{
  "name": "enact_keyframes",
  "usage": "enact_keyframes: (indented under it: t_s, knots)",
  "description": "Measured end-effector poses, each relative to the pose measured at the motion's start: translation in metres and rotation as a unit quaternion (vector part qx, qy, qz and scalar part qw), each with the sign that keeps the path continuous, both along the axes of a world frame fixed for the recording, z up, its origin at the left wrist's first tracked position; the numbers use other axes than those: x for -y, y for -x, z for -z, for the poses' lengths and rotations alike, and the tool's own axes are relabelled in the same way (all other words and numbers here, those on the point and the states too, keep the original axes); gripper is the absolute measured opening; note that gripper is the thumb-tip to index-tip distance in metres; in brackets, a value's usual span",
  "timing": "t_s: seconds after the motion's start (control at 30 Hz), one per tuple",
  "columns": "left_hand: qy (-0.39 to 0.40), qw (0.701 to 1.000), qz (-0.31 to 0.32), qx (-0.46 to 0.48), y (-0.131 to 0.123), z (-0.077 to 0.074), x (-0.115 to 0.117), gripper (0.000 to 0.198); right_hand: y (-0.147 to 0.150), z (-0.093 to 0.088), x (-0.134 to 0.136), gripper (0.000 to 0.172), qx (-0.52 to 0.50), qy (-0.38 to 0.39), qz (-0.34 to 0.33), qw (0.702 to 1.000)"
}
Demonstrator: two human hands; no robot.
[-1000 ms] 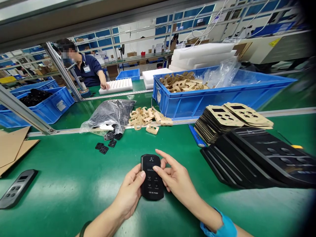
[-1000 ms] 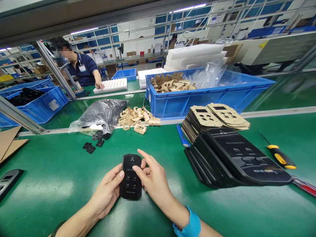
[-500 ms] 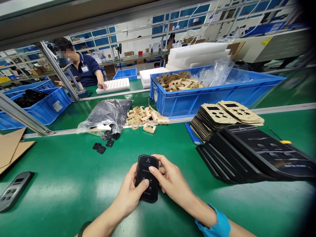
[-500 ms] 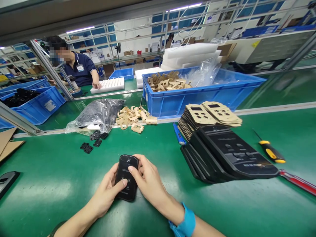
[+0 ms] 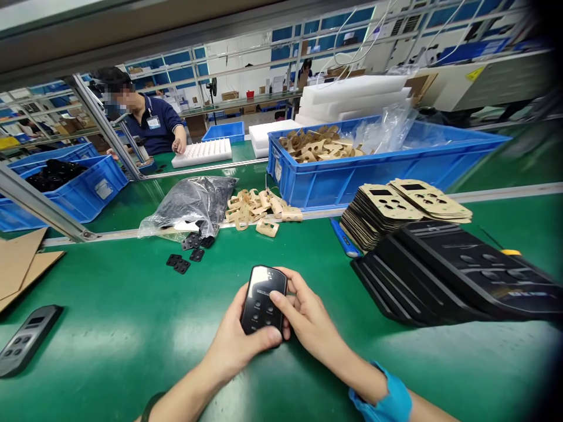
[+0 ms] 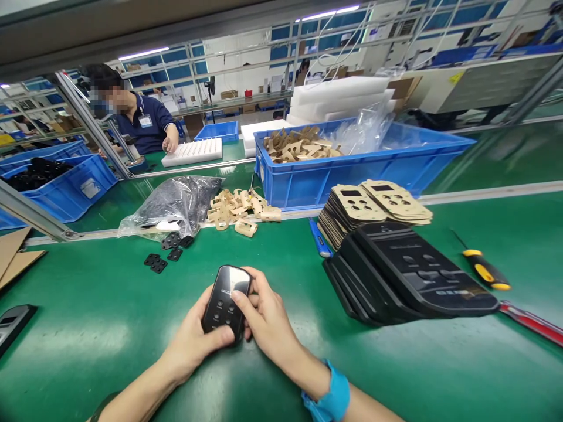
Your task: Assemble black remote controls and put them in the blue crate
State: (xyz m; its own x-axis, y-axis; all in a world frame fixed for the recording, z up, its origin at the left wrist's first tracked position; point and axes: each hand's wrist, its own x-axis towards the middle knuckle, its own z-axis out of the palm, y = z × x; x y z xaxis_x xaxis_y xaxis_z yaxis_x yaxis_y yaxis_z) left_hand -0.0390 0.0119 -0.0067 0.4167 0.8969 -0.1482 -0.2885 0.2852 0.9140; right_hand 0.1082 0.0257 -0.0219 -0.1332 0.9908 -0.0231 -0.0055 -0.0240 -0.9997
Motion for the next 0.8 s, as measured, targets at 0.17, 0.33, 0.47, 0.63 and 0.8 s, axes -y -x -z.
enact_keyframes:
  t_s: [0.17,0.33,0.47,0.63,0.8]
  knots:
    - [-0.012,0.999,-0.010,-0.031,-0.0056,-0.0011,0.0035,0.067,0.0012,0.0006,0.0017,0.037,-0.008,-0.012,-0.004,1.000]
    - [0.014,0.995,-0.013,-0.093,-0.0025,-0.0013,0.0075,0.059,0.0010,0.0024,0.0000,0.042,-0.011,0.002,-0.024,1.000]
    - [0.014,0.995,-0.018,-0.095,0.0017,0.0001,0.0068,0.050,0.0007,0.0022,0.0005,0.056,0.000,-0.001,-0.049,0.999]
    - [0.035,0.994,-0.041,-0.099,0.0012,0.0005,0.0037,0.052,0.0007,0.0032,0.0030,0.062,-0.003,-0.047,-0.067,0.997]
    - [0.013,0.993,-0.050,-0.108,0.0014,0.0048,0.0017,0.063,0.0040,0.0039,0.0025,0.059,-0.007,-0.083,-0.058,0.995]
